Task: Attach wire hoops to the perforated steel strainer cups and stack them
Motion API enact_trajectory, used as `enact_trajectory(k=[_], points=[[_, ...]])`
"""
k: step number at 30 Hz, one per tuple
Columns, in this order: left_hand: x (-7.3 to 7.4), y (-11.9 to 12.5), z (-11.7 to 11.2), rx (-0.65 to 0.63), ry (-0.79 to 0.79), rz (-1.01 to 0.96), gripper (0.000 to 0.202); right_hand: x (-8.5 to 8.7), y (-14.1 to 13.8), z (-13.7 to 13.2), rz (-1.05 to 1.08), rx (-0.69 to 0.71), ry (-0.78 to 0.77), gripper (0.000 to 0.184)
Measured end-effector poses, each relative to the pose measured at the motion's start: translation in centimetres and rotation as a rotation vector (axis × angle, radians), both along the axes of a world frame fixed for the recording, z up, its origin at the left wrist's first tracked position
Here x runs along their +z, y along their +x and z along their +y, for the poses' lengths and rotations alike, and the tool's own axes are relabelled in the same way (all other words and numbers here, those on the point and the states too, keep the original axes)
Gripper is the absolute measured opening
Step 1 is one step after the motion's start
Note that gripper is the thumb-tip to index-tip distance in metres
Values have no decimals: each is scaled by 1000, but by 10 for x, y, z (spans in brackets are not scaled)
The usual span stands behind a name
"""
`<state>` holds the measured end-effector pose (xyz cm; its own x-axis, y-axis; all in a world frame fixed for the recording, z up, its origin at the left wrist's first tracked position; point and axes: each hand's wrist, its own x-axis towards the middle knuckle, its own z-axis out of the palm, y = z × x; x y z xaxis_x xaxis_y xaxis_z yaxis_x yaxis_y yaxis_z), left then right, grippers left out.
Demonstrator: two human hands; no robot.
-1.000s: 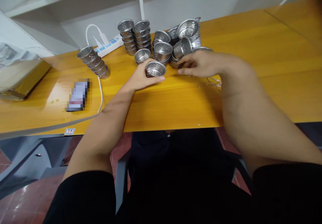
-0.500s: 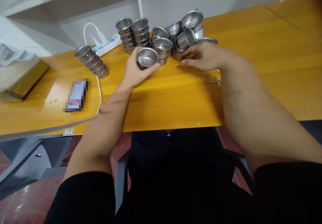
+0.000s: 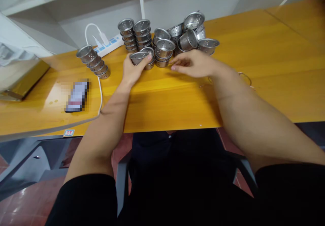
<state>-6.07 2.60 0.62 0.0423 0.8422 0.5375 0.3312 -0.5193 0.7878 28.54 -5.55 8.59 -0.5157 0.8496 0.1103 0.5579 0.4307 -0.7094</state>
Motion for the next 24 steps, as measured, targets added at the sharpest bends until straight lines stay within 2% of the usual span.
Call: enact_trajectory(k=[3,6,12,18,21,24], points=[[2,14,-8,23,-59,-48,97,-7,-24,-6,25,56,0,52],[6,19,-14,-41,-58,-29,96,-13,-36,-6,13,63,44,61],[8,23,-18,-149,-53,-11,103,-33,-26,13,58,-10,106,70],[10,29,-22,-225,-40,-2,104,-59,-12,36,159,-42,216,66],[8,25,-19,-200,-34,6,104,-62,-9,39,170,-59,212,61],[3,19,-9,-168,3,5,104,-58,-9,36,173,-69,188,51]])
